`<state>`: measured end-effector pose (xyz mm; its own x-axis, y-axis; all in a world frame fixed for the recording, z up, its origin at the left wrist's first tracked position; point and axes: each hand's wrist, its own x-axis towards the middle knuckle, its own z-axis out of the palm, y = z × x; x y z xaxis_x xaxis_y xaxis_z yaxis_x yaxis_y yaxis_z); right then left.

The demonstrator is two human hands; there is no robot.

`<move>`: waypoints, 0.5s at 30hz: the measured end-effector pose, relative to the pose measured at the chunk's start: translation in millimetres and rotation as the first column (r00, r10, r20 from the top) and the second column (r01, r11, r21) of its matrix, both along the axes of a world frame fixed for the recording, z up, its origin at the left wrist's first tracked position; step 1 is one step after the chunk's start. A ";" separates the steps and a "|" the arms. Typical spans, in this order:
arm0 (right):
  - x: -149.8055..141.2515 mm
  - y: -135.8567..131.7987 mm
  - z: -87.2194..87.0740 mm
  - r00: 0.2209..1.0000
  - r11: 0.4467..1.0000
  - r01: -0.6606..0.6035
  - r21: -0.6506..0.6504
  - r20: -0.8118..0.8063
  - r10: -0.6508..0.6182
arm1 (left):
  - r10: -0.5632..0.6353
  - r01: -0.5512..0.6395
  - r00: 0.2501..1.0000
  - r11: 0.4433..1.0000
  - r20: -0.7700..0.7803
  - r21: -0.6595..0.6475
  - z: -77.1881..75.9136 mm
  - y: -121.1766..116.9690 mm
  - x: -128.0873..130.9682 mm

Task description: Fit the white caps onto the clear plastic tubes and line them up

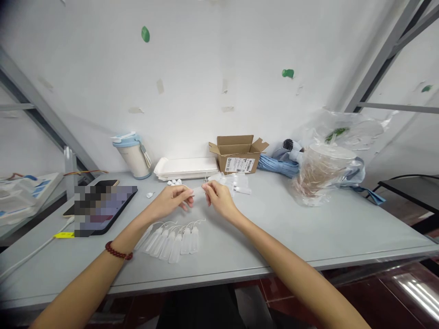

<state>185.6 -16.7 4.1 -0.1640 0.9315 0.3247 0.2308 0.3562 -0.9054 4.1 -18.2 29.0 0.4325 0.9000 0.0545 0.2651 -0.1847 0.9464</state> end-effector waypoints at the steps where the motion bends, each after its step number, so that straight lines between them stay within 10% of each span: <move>1: 0.1 -1.0 0.4 1.000 1.000 -0.003 0.022 -0.006 0.003 | -0.025 0.026 1.000 0.997 0.016 -0.067 1.2 0.3 -0.7; 5: 0.1 -4.0 1.3 0.998 0.995 -0.043 0.089 -0.034 0.046 | -0.086 0.093 0.995 0.973 0.042 -0.213 4.9 -0.8 -2.9; 15: 0.7 -4.8 3.2 0.998 0.995 -0.031 0.091 -0.050 0.035 | -0.053 0.056 0.998 0.994 0.025 -0.090 4.7 -1.9 -2.2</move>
<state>186.3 -21.5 7.3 -0.1751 0.8924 0.4158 0.1719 0.4435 -0.8796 2.0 -20.1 33.6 0.4806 0.8768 -0.0160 0.2350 -0.1112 0.9656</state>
